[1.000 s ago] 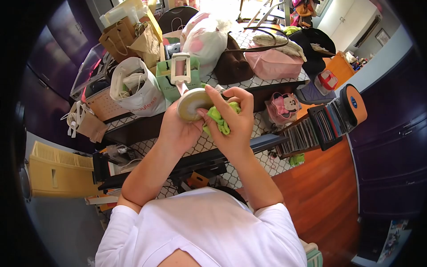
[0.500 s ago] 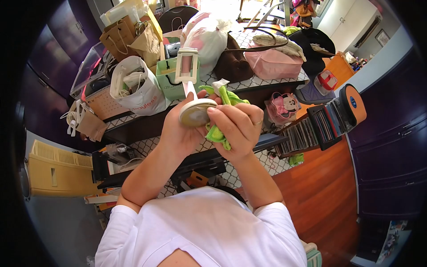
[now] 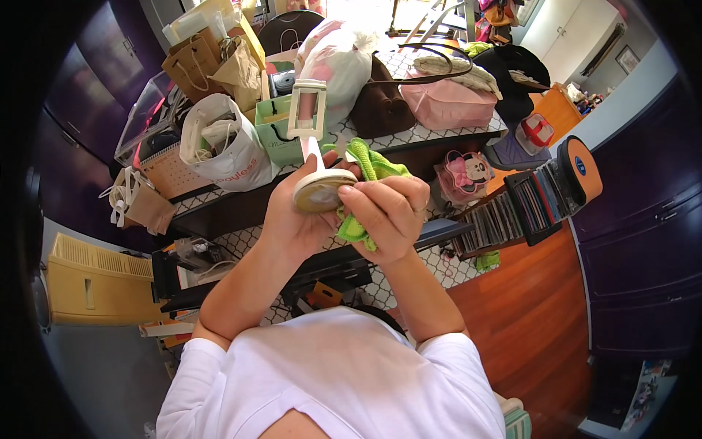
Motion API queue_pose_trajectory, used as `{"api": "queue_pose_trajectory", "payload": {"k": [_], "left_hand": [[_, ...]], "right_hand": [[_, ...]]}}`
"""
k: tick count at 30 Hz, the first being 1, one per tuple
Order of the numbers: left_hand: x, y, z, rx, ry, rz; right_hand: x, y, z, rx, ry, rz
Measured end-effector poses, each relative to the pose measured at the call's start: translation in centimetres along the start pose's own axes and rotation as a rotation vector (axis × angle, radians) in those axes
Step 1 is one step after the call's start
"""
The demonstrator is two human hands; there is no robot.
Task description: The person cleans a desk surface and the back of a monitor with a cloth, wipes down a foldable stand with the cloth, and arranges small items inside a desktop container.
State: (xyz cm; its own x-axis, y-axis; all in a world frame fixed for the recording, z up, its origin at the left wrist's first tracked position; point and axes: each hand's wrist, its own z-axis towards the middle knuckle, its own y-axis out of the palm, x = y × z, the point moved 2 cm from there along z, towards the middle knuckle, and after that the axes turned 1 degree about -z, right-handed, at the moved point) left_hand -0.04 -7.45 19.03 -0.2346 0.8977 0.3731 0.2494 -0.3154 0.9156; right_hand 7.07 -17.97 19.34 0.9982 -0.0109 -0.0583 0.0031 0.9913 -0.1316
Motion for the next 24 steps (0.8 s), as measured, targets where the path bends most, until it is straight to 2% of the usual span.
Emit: {"api": "queue_pose_trajectory", "payload": {"k": [2, 3, 10, 13, 16, 20, 24], "left_hand": [[0.1, -0.9, 0.4, -0.061, -0.027, 0.001], [0.2, -0.8, 0.4, -0.039, -0.002, 0.015], [0.5, 0.1, 0.1, 0.017, 0.054, 0.086], [0.7, 0.3, -0.1, 0.029, 0.087, 0.135], [0.9, 0.7, -0.4, 0.039, 0.114, 0.176], [0.9, 0.6, -0.3, 0.067, 0.13, 0.2], [0.2, -0.2, -0.1, 0.038, 0.026, 0.076]], "right_hand": [[0.5, 0.1, 0.1, -0.016, 0.05, 0.031], [0.6, 0.0, 0.3, -0.078, 0.09, 0.05], [-0.1, 0.1, 1.1, -0.06, 0.108, 0.07], [-0.6, -0.1, 2.0, -0.057, 0.218, 0.098], [0.1, -0.4, 1.9, -0.142, 0.078, 0.064], [-0.2, -0.7, 1.7, -0.109, 0.02, 0.072], [-0.7, -0.4, 1.1, -0.048, -0.042, -0.013]]}}
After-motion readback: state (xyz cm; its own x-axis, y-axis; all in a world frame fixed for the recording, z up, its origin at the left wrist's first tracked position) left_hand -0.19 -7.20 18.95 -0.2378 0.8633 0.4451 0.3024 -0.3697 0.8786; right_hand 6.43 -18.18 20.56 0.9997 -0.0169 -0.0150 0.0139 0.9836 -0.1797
